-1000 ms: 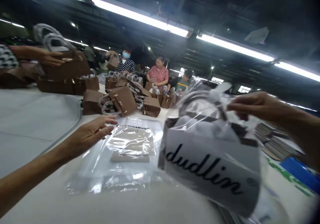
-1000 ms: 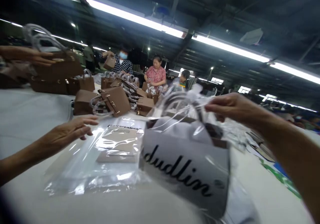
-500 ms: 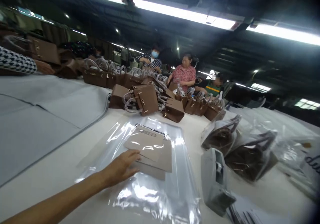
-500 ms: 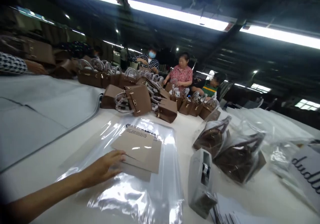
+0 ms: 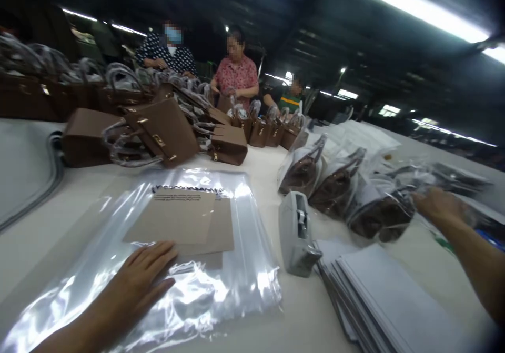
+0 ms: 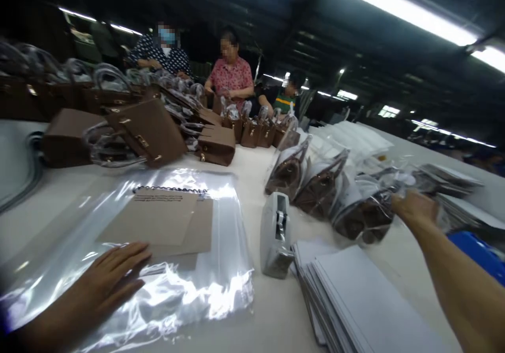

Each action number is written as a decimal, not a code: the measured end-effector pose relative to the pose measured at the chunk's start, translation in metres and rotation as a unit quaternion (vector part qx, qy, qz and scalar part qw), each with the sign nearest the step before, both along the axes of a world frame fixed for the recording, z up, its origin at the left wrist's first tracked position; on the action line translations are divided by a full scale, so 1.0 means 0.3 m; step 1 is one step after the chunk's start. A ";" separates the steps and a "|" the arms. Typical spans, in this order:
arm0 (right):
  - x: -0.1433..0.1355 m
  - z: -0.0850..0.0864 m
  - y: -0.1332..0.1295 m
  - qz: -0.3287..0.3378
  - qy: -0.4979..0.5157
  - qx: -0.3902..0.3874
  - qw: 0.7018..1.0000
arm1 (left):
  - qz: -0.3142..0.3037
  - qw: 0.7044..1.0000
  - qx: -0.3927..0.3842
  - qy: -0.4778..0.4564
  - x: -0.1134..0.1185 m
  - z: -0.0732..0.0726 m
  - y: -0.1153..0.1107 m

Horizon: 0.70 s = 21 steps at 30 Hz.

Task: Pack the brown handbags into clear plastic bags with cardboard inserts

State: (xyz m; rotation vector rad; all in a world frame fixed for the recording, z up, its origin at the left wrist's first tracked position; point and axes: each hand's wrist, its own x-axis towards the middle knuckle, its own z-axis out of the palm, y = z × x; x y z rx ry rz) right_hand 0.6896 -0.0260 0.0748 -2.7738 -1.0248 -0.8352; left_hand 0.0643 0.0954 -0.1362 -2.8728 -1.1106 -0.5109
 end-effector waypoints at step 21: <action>-0.611 -0.329 0.020 0.447 0.121 -0.036 0.886 | -0.041 0.981 0.102 -0.158 0.137 -0.132 -0.198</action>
